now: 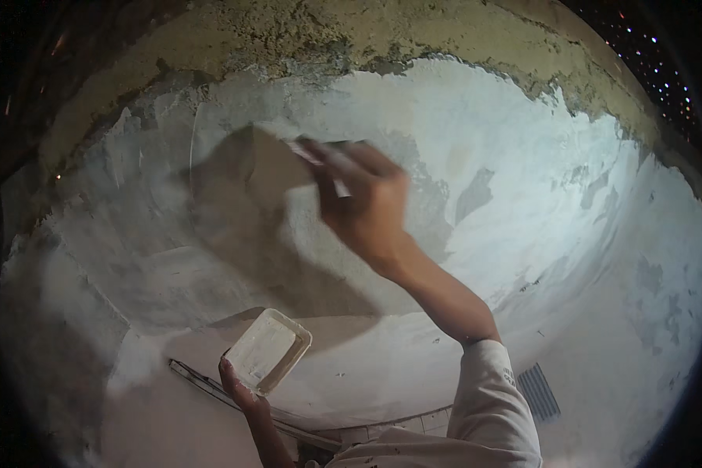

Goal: Applying plaster or putty to the corner of a wall and ceiling using a spatula.

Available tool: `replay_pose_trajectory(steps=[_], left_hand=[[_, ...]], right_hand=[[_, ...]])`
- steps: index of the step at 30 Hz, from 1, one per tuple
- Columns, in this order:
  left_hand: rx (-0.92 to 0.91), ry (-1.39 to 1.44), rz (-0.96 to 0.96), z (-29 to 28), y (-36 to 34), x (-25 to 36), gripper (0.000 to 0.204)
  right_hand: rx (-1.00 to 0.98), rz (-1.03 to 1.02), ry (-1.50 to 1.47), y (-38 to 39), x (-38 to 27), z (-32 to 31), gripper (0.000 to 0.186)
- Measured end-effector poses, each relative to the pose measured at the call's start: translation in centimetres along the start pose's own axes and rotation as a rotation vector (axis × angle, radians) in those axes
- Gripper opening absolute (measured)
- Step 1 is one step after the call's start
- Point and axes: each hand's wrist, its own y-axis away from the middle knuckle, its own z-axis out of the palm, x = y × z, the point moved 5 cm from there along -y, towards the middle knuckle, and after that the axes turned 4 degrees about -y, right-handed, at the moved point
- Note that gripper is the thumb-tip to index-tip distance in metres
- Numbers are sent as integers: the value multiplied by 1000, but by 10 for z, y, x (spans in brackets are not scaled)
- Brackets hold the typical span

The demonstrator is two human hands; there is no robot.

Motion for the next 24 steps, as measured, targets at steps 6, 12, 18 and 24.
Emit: replay_pose_trajectory(steps=[6, 12, 18, 24], left_hand=[[36, -4, -6, -1, 5, -3, 43], [130, 34, -100, 3, 12, -7, 43], [71, 0, -60, 10, 13, 0, 42], [58, 20, -83, -2, 11, 4, 41]], right_hand=[[276, 71, 245, -29, 46, -46, 30], [-61, -96, 369, 4, 9, 25, 45], [-27, -110, -48, 0, 14, 16, 40], [-43, -190, 378, 14, 16, 29, 35]])
